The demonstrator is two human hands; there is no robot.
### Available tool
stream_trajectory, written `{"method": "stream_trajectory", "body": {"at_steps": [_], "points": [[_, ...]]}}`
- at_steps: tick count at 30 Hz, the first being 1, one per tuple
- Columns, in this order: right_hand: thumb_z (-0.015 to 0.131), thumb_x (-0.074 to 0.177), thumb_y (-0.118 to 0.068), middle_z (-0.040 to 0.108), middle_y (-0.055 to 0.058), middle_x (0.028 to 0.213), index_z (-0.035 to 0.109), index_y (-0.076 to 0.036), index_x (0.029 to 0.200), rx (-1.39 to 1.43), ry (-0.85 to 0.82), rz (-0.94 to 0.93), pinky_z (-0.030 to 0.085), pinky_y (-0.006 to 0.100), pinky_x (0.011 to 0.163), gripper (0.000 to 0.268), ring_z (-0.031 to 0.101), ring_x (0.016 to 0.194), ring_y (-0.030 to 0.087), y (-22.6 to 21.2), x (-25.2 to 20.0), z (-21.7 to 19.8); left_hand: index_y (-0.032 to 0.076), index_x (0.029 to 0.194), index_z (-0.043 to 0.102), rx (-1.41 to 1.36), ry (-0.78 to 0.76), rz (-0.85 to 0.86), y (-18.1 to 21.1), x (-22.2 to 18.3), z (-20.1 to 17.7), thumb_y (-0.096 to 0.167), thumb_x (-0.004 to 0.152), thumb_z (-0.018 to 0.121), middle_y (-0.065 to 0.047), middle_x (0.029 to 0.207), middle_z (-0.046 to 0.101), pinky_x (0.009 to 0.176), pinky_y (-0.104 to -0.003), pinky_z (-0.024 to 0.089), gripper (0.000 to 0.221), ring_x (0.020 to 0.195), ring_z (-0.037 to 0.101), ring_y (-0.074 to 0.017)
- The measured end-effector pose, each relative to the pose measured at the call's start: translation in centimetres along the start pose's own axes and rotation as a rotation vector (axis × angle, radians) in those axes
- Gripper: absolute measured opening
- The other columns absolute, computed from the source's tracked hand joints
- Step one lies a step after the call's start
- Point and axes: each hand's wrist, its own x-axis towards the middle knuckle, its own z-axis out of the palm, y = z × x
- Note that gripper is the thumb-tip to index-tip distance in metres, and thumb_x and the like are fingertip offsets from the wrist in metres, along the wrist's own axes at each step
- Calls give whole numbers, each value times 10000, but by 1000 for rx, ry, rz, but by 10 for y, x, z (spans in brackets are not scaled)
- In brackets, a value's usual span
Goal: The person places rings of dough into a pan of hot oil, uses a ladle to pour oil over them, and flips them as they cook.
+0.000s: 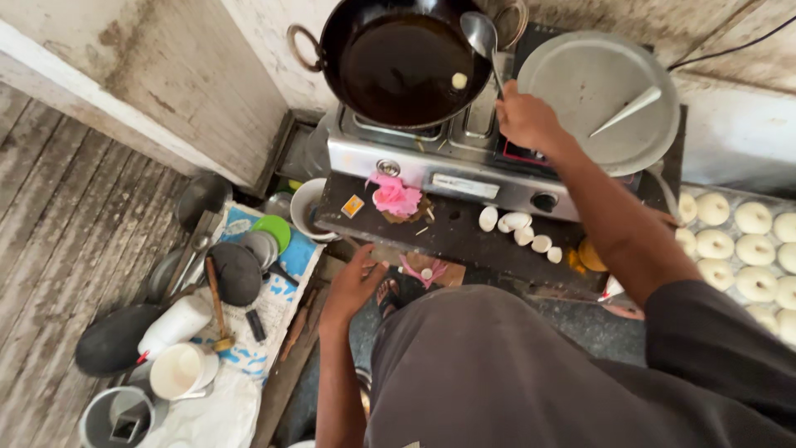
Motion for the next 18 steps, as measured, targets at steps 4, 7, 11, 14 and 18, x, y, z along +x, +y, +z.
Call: {"method": "stream_trajectory", "body": {"at_steps": [4, 7, 11, 14, 18], "points": [[509, 1103, -275, 660, 279, 783, 447, 12, 1151, 126, -8, 62, 490, 605, 689, 297, 650, 761, 512, -4, -5, -10, 102, 1394, 555, -44, 18, 100, -3, 4, -6, 384, 916, 698, -139, 1096, 767, 870, -353, 559, 573, 1028, 749, -248], [536, 1106, -277, 653, 286, 759, 451, 34, 1203, 97, 147, 91, 481, 613, 662, 337, 631, 722, 529, -9, -9, -8, 59, 1307, 629, -93, 114, 214, -4, 32, -2, 346, 935, 698, -109, 995, 788, 801, -321, 573, 475, 914, 766, -215], [537, 1093, -262, 658, 283, 781, 471, 16, 1130, 72, 112, 20, 484, 618, 667, 287, 633, 733, 525, -11, -14, -2, -15, 1065, 747, -372, 155, 130, -2, 107, 14, 350, 997, 677, -94, 845, 757, 658, -268, 527, 377, 727, 678, -125], [516, 1121, -273, 662, 277, 780, 469, 5, 1146, 82, 148, 64, 489, 611, 672, 283, 636, 729, 515, -17, -23, 1, -6, 957, 748, -616, 171, -48, -3, 169, 33, 315, 951, 672, -53, 819, 763, 566, -246, 543, 329, 675, 712, -99], [509, 1103, -287, 657, 291, 768, 463, 14, 1158, 15, 79, 19, 480, 623, 659, 310, 632, 722, 524, -25, -31, -9, 17, 974, 746, -675, 170, -194, -17, 224, 59, 281, 910, 692, -76, 767, 765, 530, -283, 550, 277, 618, 723, -147]]}}
